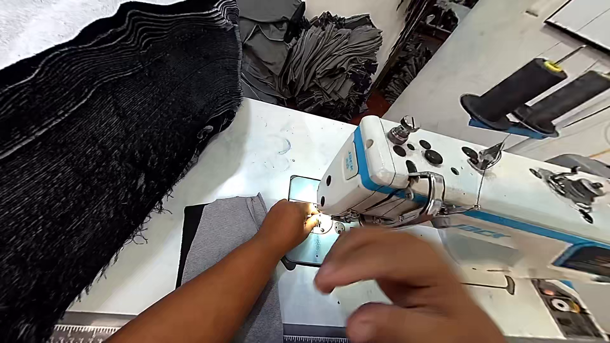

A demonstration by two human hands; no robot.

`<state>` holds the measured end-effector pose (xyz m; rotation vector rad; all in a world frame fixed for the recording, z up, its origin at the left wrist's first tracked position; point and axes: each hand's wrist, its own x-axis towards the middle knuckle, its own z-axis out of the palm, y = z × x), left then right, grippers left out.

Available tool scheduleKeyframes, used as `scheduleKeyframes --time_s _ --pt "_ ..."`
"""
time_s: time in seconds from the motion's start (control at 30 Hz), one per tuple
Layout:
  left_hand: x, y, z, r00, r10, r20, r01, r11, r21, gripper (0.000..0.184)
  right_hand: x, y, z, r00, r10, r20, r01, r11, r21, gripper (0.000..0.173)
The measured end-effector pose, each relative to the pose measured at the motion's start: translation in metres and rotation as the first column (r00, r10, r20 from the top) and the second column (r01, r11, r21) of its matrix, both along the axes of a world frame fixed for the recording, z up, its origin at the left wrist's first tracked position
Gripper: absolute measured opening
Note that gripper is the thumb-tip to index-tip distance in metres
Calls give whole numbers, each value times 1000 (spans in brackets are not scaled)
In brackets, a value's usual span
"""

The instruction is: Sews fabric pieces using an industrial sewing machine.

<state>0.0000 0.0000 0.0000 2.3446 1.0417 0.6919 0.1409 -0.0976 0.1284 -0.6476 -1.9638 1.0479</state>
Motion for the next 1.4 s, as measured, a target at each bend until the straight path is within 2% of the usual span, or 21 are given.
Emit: scheduleKeyframes --time_s 0.03,0.07,0.13,0.2,0.3,0.37,0.43,0.8,1.3,1.4 --pt "-1 -1 14 998 -14 -61 8 995 -95 21 9 -4 -26 990 18 143 -8 998 -69 33" --pt "-1 -1 21 994 -19 -105 3 989 -151 23 17 -6 -51 958 -18 287 47 994 -95 31" --pt "-1 1 24 987 -37 -159 6 981 -195 25 30 -9 -95 821 -246 515 312 949 -45 25" --pt "0 1 23 985 -50 -165 19 983 -184 25 40 -3 -122 669 -503 547 583 812 33 24" --pt "2 1 22 985 -46 -165 20 987 -157 24 45 14 -137 558 -679 478 779 627 -18 24" --pt "1 2 24 983 -64 -173 35 985 -167 23 43 19 -143 547 -723 422 800 600 -7 24" --pt "0 4 25 980 -92 -177 58 981 -187 23 39 18 -143 553 -739 385 787 615 49 22" --pt "-2 8 16 992 -111 -63 100 982 -162 19 36 16 -140 540 -751 381 777 619 119 23" --pt "-1 9 21 984 -129 -120 103 974 -202 21 35 17 -139 564 -742 363 770 631 95 22" --pt "-1 8 18 990 -106 -92 90 981 -170 20 34 17 -137 559 -745 364 785 617 58 21"
